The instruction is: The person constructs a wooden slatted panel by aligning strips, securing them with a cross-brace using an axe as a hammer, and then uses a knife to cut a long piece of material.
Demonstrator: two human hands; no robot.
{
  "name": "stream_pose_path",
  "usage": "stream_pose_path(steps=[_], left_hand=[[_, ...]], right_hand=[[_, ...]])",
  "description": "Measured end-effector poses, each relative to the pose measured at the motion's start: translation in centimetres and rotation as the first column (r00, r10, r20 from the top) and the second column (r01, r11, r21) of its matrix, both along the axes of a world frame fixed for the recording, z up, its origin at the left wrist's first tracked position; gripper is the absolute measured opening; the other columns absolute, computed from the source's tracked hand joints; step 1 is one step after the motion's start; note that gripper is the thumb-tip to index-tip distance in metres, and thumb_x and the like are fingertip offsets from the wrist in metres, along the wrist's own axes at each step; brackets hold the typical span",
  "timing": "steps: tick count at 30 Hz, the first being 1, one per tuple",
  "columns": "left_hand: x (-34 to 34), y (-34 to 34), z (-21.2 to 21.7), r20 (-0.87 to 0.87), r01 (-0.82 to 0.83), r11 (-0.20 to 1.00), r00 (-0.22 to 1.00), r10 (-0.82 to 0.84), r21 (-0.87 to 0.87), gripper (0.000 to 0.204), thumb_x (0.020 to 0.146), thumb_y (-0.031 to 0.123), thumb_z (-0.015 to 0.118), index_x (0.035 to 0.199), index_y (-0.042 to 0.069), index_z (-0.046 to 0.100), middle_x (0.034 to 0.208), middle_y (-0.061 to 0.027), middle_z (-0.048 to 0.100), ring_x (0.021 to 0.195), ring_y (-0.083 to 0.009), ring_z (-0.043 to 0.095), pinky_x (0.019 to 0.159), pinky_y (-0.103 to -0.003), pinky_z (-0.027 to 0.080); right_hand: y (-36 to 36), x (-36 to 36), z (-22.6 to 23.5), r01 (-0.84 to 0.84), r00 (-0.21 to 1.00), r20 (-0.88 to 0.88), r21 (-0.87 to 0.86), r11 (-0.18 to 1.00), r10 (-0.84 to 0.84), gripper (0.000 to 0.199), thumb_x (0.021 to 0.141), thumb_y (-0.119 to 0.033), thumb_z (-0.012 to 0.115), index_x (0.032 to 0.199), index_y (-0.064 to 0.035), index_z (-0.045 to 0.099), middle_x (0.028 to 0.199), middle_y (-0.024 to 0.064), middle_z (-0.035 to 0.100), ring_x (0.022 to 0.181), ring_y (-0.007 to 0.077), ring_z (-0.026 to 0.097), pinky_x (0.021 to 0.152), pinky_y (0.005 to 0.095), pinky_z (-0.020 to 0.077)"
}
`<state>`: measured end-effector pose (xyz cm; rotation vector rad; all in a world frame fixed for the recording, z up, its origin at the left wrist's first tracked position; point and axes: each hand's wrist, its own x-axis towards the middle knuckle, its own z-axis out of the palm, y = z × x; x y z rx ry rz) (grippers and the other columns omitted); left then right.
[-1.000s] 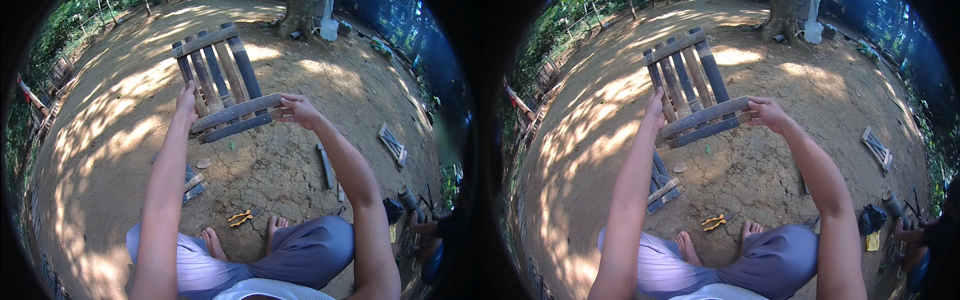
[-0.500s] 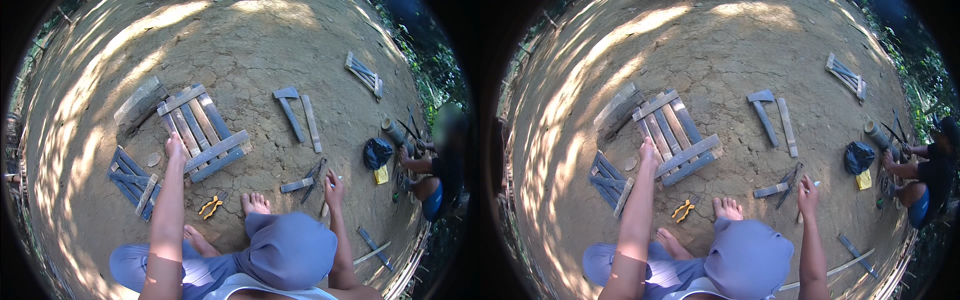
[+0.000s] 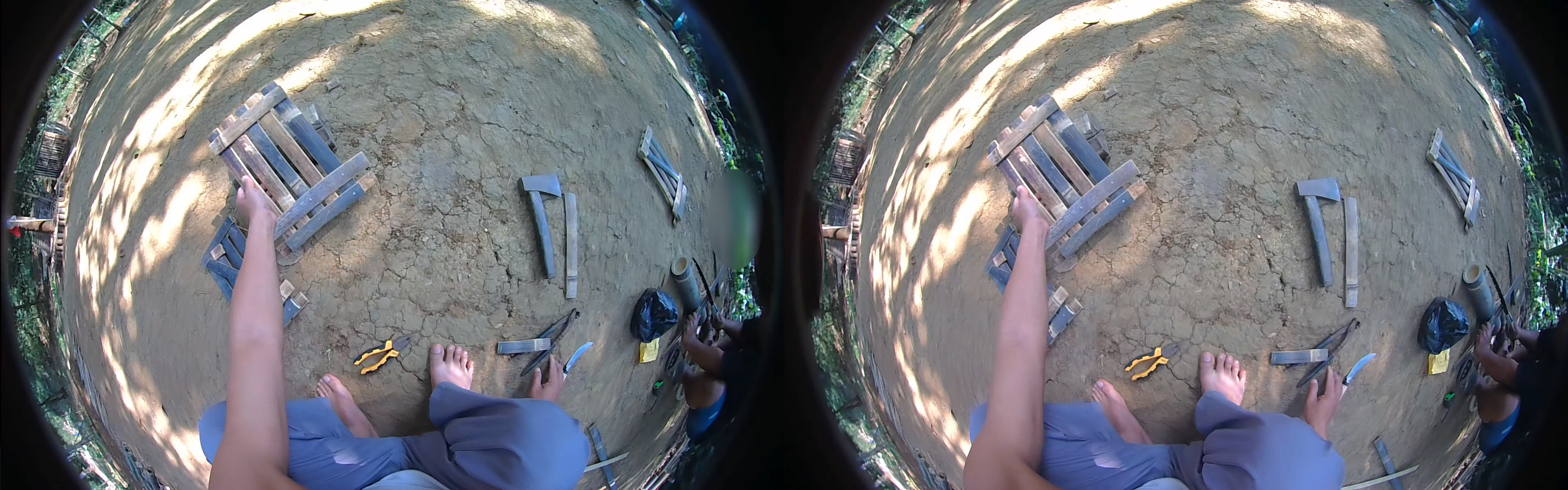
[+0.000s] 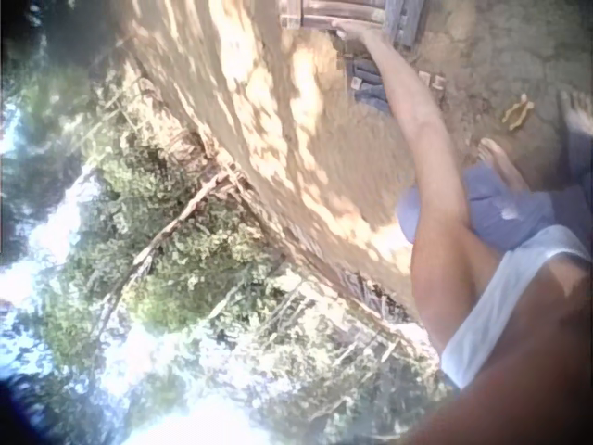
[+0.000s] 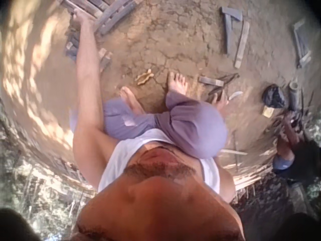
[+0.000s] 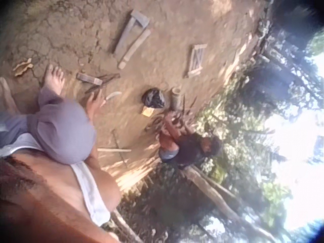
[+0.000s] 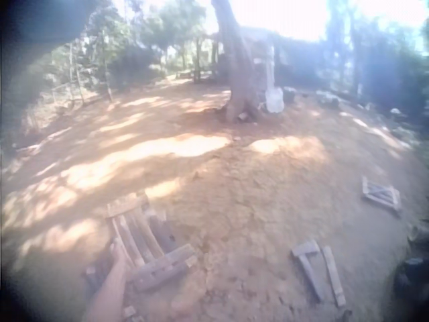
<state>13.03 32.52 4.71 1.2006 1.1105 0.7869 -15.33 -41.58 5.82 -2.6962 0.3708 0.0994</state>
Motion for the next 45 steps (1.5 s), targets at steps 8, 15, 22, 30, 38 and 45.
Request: stream_pose_path(steps=[8,15,22,30,38,45], left_hand=[[4.8,2.9,2.2,-0.171,-0.107,0.994,0.979,0.109,0.018,0.043,0.108,0.033,0.049,0.122,-0.006,0.056,0.109,-0.0211,0.069,0.091,-0.0300,0.073,0.075,-0.042,0.061],[5.7,10.1,1.6,-0.161,0.011,1.000,0.987,-0.015,-0.029,0.050,0.108,0.032,0.049,0.134,-0.011,0.051,0.122,-0.0257,0.066,0.107,-0.0360,0.070,0.088,-0.048,0.061],[8.6,12.4,0.4,-0.649,0.169,0.971,0.761,-0.019,0.169,0.062,0.101,0.039,0.060,0.131,-0.015,0.058,0.132,-0.0243,0.064,0.120,-0.0354,0.064,0.100,-0.047,0.052],[9.4,21.9,-8.1,-0.959,0.700,0.670,0.278,0.062,0.246,0.089,0.095,0.075,0.042,0.151,0.006,0.048,0.151,-0.0258,0.051,0.143,-0.0430,0.044,0.119,-0.050,0.031],[6.3,11.3,-2.6,-0.858,0.905,0.154,0.426,-0.287,0.397,0.084,0.098,0.074,0.042,0.158,0.015,0.042,0.159,-0.0200,0.043,0.149,-0.0400,0.036,0.122,-0.049,0.026],[2.4,1.1,3.0,-0.973,0.972,-0.052,0.230,0.026,0.228,0.110,0.077,0.054,0.083,0.164,0.020,0.025,0.172,-0.0103,0.021,0.158,-0.0345,0.020,0.118,-0.067,0.027]], right_hand=[[1.5,-4.4,1.3,0.109,0.986,-0.126,-0.013,0.994,-0.110,0.055,0.087,-0.012,0.074,0.139,-0.0045,0.059,0.129,0.0211,0.058,0.121,0.0403,0.056,0.106,0.0459,0.0446],[3.5,-4.8,-0.1,0.064,0.991,-0.112,-0.060,0.996,-0.071,0.055,0.085,-0.013,0.076,0.138,-0.0076,0.061,0.113,0.0194,0.058,0.107,0.0394,0.057,0.099,0.0458,0.0466],[4.0,-5.4,0.7,0.110,0.976,-0.182,-0.036,0.993,-0.115,0.052,0.085,-0.013,0.076,0.136,-0.0081,0.062,0.111,0.0178,0.059,0.106,0.0376,0.058,0.096,0.0449,0.0482],[5.3,-2.2,1.4,0.259,0.950,-0.189,0.024,0.966,-0.250,0.045,0.091,-0.018,0.073,0.132,-0.0028,0.063,0.106,0.0167,0.064,0.098,0.0321,0.063,0.088,0.0430,0.0519],[3.4,-0.3,1.9,0.243,0.970,0.050,-0.224,0.944,-0.238,0.038,0.093,-0.015,0.071,0.129,-0.0058,0.063,0.116,0.0157,0.062,0.112,0.0346,0.058,0.099,0.0439,0.0460],[4.7,7.8,2.6,0.128,0.981,0.158,-0.108,0.986,-0.110,0.039,0.095,-0.014,0.069,0.133,-0.0058,0.062,0.123,0.0153,0.061,0.120,0.0352,0.055,0.106,0.0441,0.0431]])
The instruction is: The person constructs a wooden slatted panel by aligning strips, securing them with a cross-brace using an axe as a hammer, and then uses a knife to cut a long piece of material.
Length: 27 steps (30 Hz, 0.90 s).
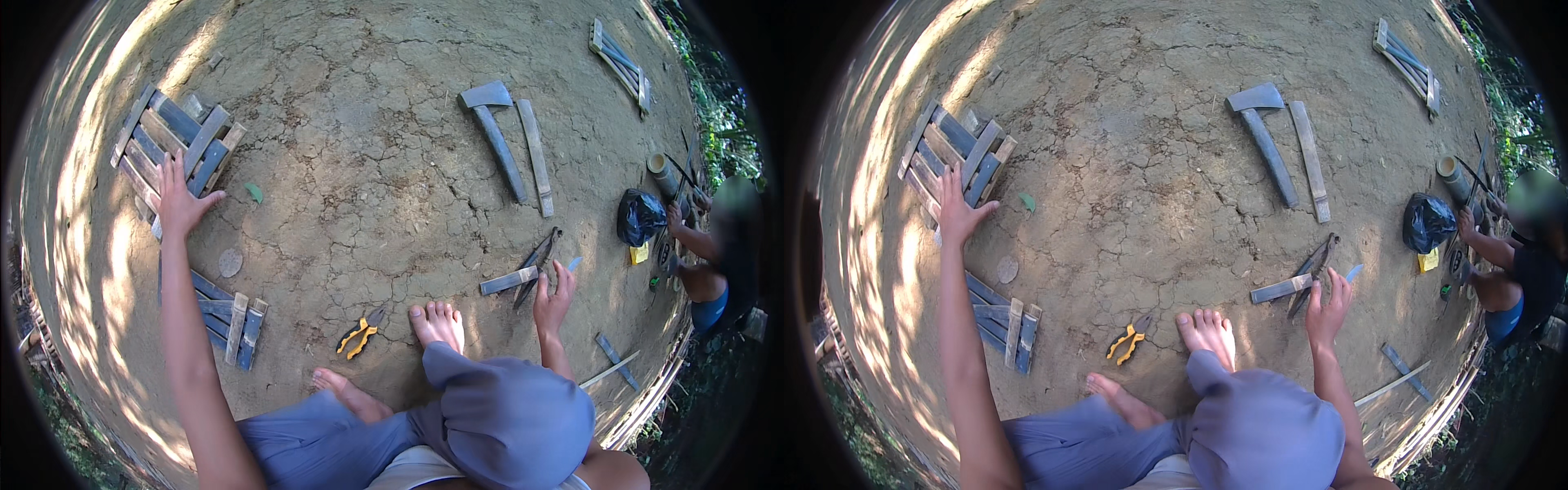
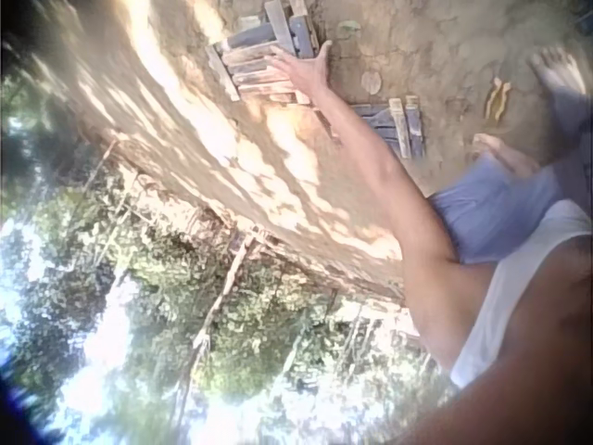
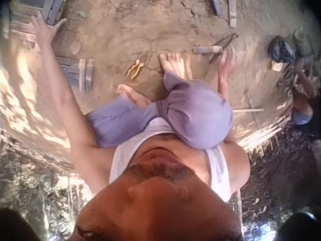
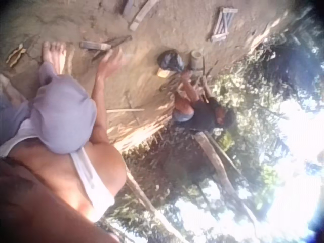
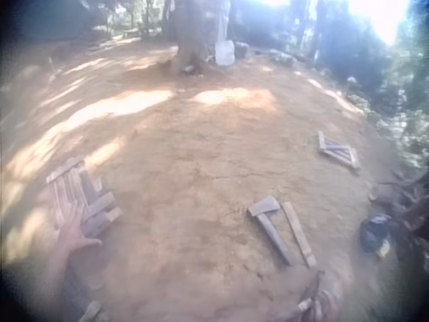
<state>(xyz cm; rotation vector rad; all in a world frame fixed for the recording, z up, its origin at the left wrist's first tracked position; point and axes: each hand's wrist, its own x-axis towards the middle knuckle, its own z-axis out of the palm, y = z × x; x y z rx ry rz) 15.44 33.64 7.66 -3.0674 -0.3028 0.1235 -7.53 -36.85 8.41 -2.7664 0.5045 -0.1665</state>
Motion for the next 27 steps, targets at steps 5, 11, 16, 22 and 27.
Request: stream_pose_path(steps=[5,11,16,22,27], left_hand=[[0.8,-5.2,-0.3,-0.016,-0.057,0.989,0.998,0.060,0.134,0.112,0.075,0.032,0.087,0.164,0.020,0.020,0.171,-0.0100,0.020,0.156,-0.0409,0.019,0.116,-0.070,0.029],[-1.9,-2.1,-4.4,0.219,0.039,0.997,0.974,-0.053,0.070,0.108,0.071,0.022,0.087,0.161,0.015,0.027,0.164,-0.0101,0.034,0.151,-0.0385,0.031,0.118,-0.057,0.033],[-5.1,-8.8,-2.5,0.180,-0.019,1.000,0.984,0.015,0.017,0.104,0.069,0.026,0.087,0.157,0.014,0.034,0.163,-0.0087,0.035,0.150,-0.0354,0.033,0.119,-0.056,0.031],[-10.3,-11.6,-3.4,0.182,-0.048,0.999,0.982,0.045,0.012,0.104,0.067,0.047,0.092,0.154,0.019,0.044,0.162,-0.0059,0.036,0.149,-0.0302,0.031,0.119,-0.056,0.027],[-11.5,-8.4,-3.5,0.369,-0.040,0.967,0.920,0.134,-0.252,0.072,0.083,0.051,0.079,0.142,0.013,0.059,0.153,-0.0088,0.047,0.142,-0.0328,0.041,0.118,-0.054,0.028]], right_hand=[[2.0,1.9,1.0,-0.045,0.999,0.007,0.100,0.994,0.044,0.037,0.093,-0.015,0.072,0.129,-0.0063,0.065,0.128,0.0167,0.061,0.120,0.0359,0.056,0.105,0.0444,0.0439],[1.8,-4.9,1.5,-0.154,0.985,-0.047,0.175,0.972,0.164,0.041,0.084,-0.012,0.076,0.124,-0.0043,0.068,0.119,0.0175,0.062,0.113,0.0363,0.057,0.099,0.0451,0.0471],[0.9,-10.7,2.0,-0.100,0.985,-0.126,0.144,0.985,0.118,0.042,0.085,-0.011,0.074,0.126,-0.0046,0.066,0.119,0.0181,0.061,0.113,0.0372,0.057,0.099,0.0466,0.0460],[-1.5,-11.2,-2.9,-0.167,0.984,-0.032,0.145,0.975,0.173,0.042,0.085,-0.008,0.073,0.126,-0.0047,0.066,0.120,0.0183,0.060,0.115,0.0374,0.055,0.103,0.0471,0.0425],[-4.0,-9.2,-3.5,-0.226,0.973,-0.026,0.085,0.970,0.229,0.040,0.088,-0.006,0.072,0.127,-0.0036,0.065,0.113,0.0157,0.063,0.106,0.0322,0.058,0.096,0.0432,0.0457]])
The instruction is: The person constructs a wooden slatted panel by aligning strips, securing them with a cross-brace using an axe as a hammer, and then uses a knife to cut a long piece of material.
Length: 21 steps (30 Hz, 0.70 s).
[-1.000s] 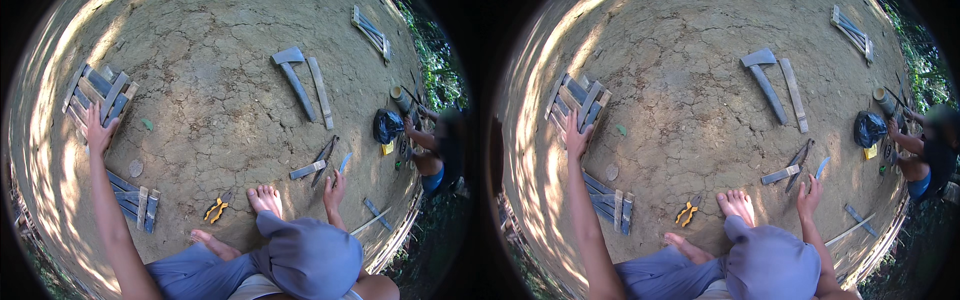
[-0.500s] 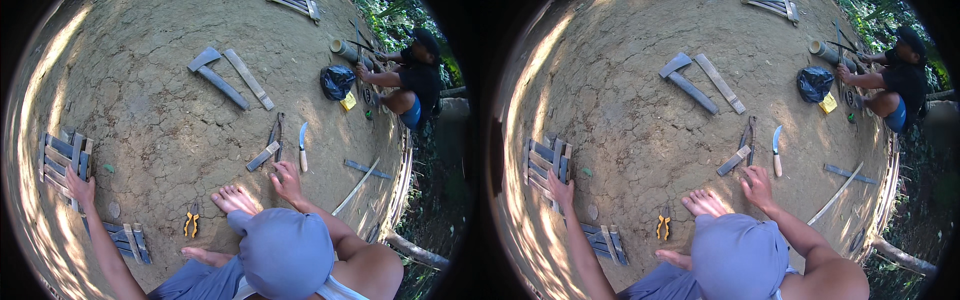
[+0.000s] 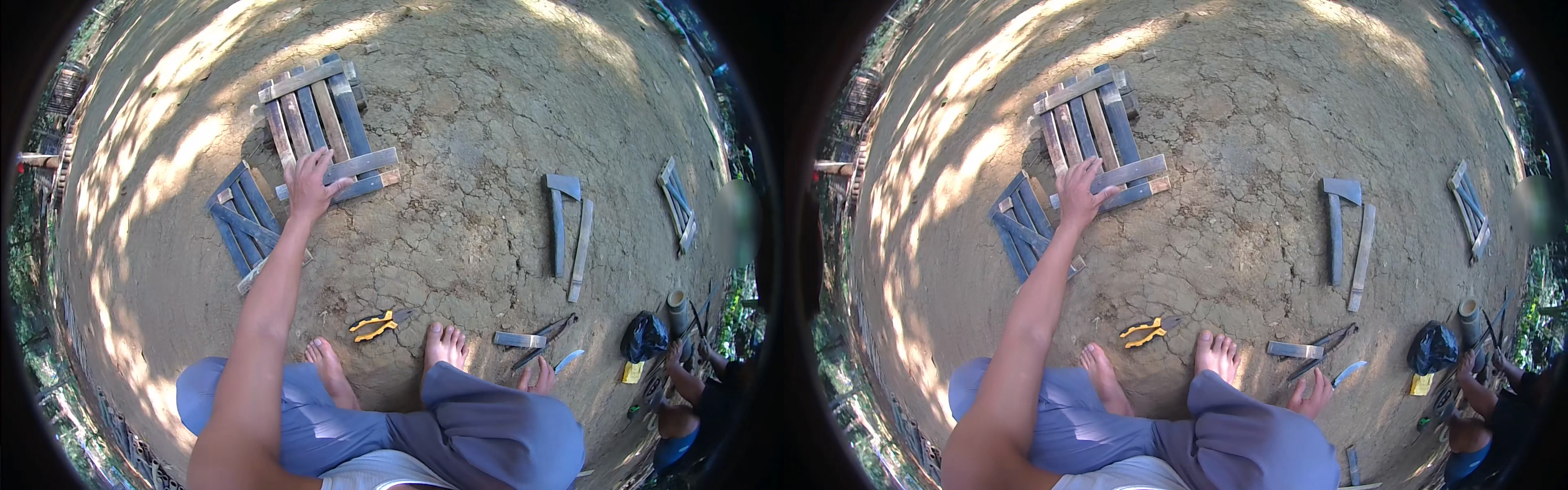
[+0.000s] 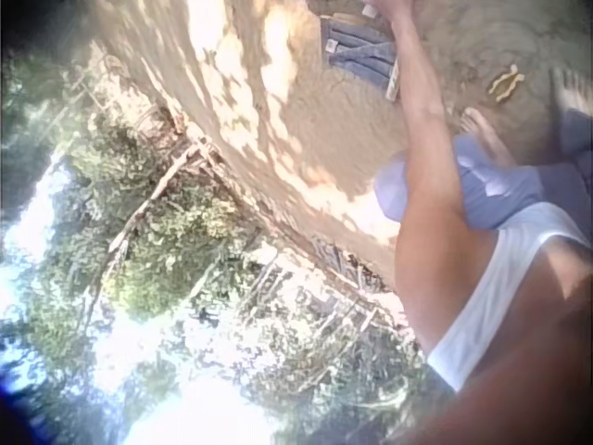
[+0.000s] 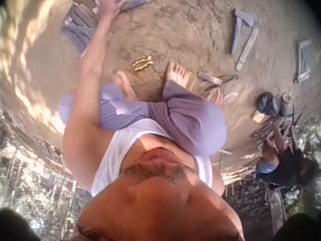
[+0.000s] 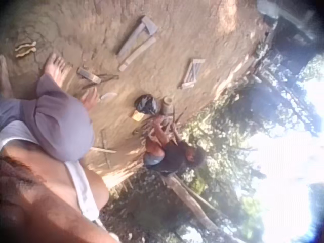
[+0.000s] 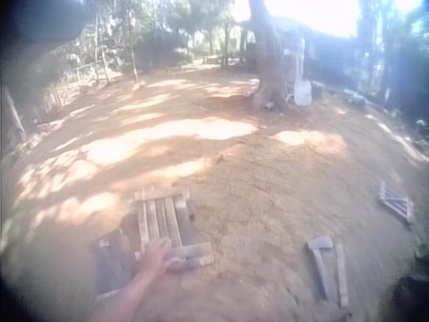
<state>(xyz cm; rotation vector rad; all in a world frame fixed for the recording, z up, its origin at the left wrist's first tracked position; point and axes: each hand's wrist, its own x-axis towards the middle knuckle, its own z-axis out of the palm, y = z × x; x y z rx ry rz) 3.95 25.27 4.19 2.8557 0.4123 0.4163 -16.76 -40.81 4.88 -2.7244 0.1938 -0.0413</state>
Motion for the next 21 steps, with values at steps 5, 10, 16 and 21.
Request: stream_pose_path(steps=[5,10,16,21], left_hand=[[2.2,4.1,-4.6,0.236,-0.454,0.841,0.818,0.525,-0.295,0.064,0.098,0.053,0.063,0.138,0.004,0.059,0.140,-0.0174,0.058,0.133,-0.0335,0.051,0.113,-0.046,0.036],[4.4,10.2,-4.0,-0.254,-0.582,0.411,0.744,0.618,-0.702,0.070,0.103,0.058,0.053,0.115,-0.009,0.068,0.106,-0.0217,0.074,0.101,-0.0333,0.070,0.090,-0.048,0.050],[7.1,1.5,-0.2,-0.217,-0.587,0.327,0.670,0.710,-0.741,0.078,0.108,0.058,0.033,0.133,-0.010,0.060,0.137,-0.0298,0.061,0.129,-0.0431,0.057,0.107,-0.047,0.044],[4.8,-2.1,0.0,-0.263,-0.355,0.086,0.816,0.514,-0.931,0.077,0.109,0.059,0.033,0.154,-0.003,0.040,0.156,-0.0185,0.046,0.138,-0.0337,0.051,0.116,-0.044,0.039]], right_hand=[[0.4,-0.2,-1.0,0.029,0.999,0.026,0.095,0.995,-0.031,0.038,0.091,-0.005,0.070,0.129,-0.0022,0.065,0.104,0.0126,0.066,0.095,0.0259,0.063,0.086,0.0381,0.0501],[5.9,-1.9,-1.9,0.294,0.953,-0.266,0.692,0.660,-0.146,0.034,0.097,-0.005,0.067,0.131,0.0005,0.064,0.089,0.0067,0.068,0.078,0.0142,0.064,0.071,0.0284,0.0525],[14.5,3.5,1.9,0.506,0.699,-0.640,0.757,0.413,0.319,0.044,0.101,-0.016,0.065,0.142,-0.0016,0.058,0.110,0.0104,0.074,0.096,0.0162,0.070,0.083,0.0312,0.0575],[11.4,3.8,4.1,-0.024,0.958,-0.226,0.556,0.831,0.179,0.043,0.098,-0.021,0.067,0.138,-0.0074,0.063,0.120,0.0144,0.073,0.105,0.0249,0.072,0.093,0.0385,0.0570]])
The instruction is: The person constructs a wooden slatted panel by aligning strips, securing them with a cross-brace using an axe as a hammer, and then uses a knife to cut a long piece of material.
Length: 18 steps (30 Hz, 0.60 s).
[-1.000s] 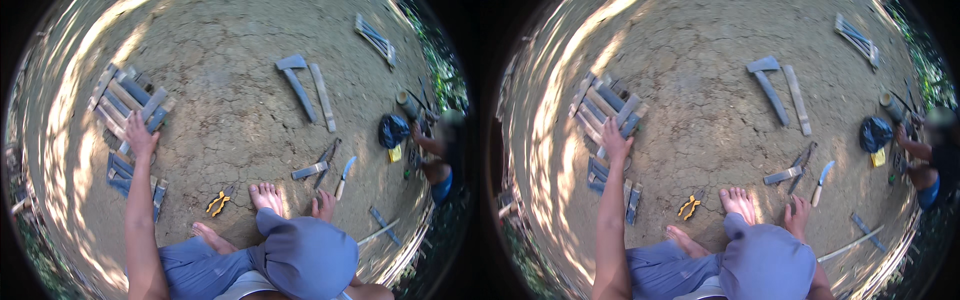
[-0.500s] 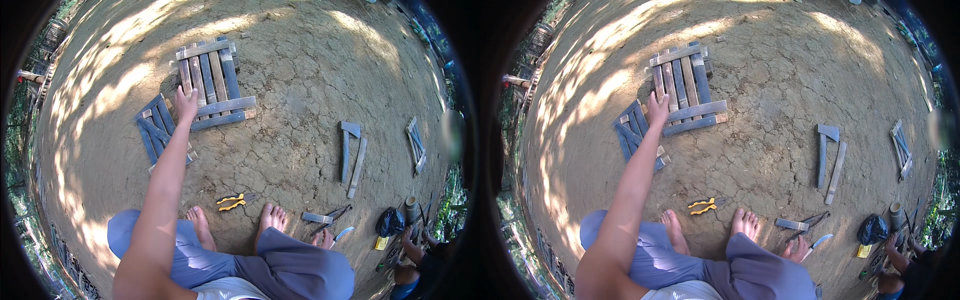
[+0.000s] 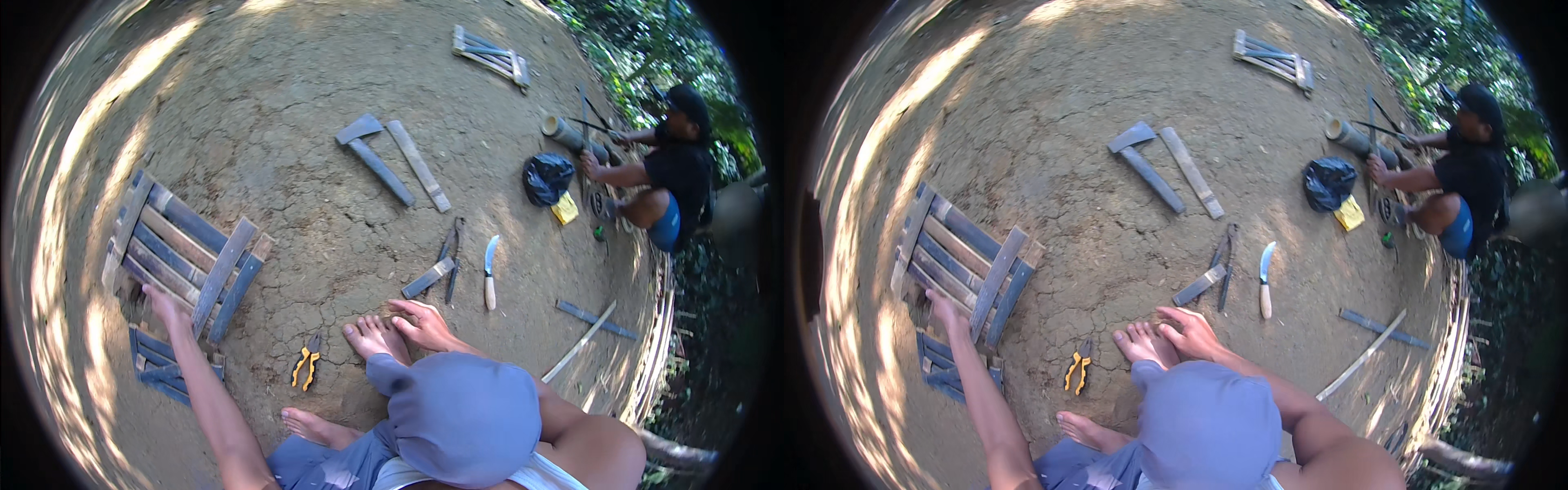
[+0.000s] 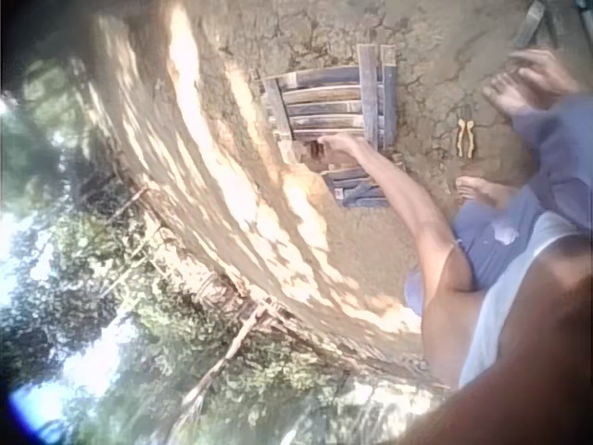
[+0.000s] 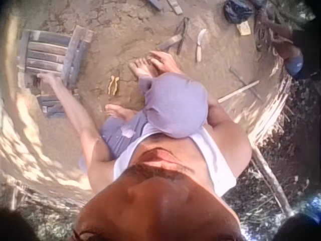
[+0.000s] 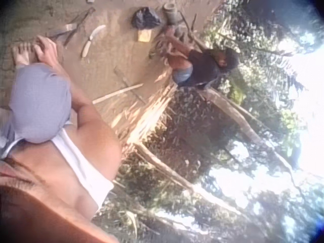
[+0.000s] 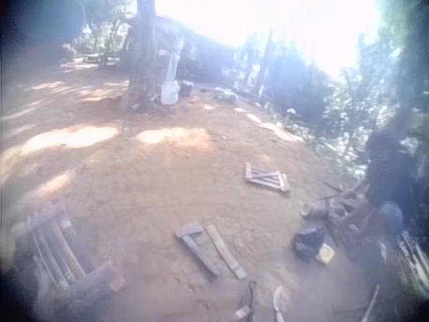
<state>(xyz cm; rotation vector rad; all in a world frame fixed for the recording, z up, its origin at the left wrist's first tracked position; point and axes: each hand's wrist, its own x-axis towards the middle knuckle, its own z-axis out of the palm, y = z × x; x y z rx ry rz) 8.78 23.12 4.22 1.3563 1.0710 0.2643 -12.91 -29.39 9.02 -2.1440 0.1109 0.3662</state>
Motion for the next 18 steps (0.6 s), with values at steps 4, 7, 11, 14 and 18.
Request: stream_pose_path(steps=[4,7,11,14,18], left_hand=[[0.0,-5.3,-2.1,-0.051,0.158,0.977,0.985,-0.167,-0.140,0.077,0.109,0.058,0.032,0.149,-0.007,0.045,0.150,-0.0206,0.051,0.132,-0.0352,0.056,0.111,-0.046,0.047],[0.9,-7.0,-3.9,-0.155,0.225,0.962,0.956,-0.248,-0.156,0.075,0.108,0.057,0.038,0.144,-0.008,0.050,0.141,-0.0200,0.059,0.127,-0.0359,0.059,0.105,-0.047,0.051],[2.0,-5.0,-8.8,-0.290,0.350,0.937,0.896,-0.336,-0.004,0.063,0.106,0.048,0.049,0.136,-0.006,0.058,0.130,-0.0215,0.066,0.120,-0.0362,0.064,0.100,-0.045,0.052],[1.5,-5.8,-6.6,-0.548,0.671,0.506,0.739,-0.392,0.542,0.052,0.101,0.037,0.054,0.132,-0.004,0.062,0.129,-0.0220,0.067,0.111,-0.0353,0.067,0.098,-0.041,0.051],[1.1,0.8,-4.2,-0.505,0.625,0.397,0.779,-0.371,0.672,0.034,0.093,0.024,0.052,0.105,0.001,0.075,0.105,-0.0140,0.075,0.094,-0.0304,0.068,0.090,-0.040,0.051]], right_hand=[[-5.5,-6.2,0.3,0.236,0.972,0.009,-0.142,0.961,-0.237,0.036,0.090,-0.009,0.063,0.126,-0.0090,0.069,0.107,0.0160,0.073,0.096,0.0322,0.071,0.085,0.0408,0.0562],[-8.6,-12.7,0.7,0.346,0.935,0.014,-0.249,0.905,-0.354,0.033,0.089,-0.006,0.059,0.119,-0.0077,0.071,0.100,0.0162,0.071,0.090,0.0345,0.070,0.081,0.0423,0.0552],[-11.1,-21.0,2.6,0.543,0.788,-0.092,-0.360,0.758,-0.609,0.030,0.092,-0.008,0.054,0.116,-0.0077,0.072,0.103,0.0178,0.071,0.096,0.0369,0.069,0.084,0.0434,0.0546],[-12.6,-28.4,1.9,0.615,0.711,-0.052,-0.437,0.656,-0.701,0.029,0.093,-0.008,0.053,0.115,-0.0073,0.072,0.104,0.0179,0.070,0.100,0.0376,0.068,0.087,0.0447,0.0540],[-17.5,-32.2,0.3,0.591,0.600,0.025,-0.688,0.421,-0.800,0.031,0.094,-0.013,0.058,0.122,-0.0079,0.068,0.114,0.0214,0.068,0.107,0.0404,0.065,0.095,0.0462,0.0519]])
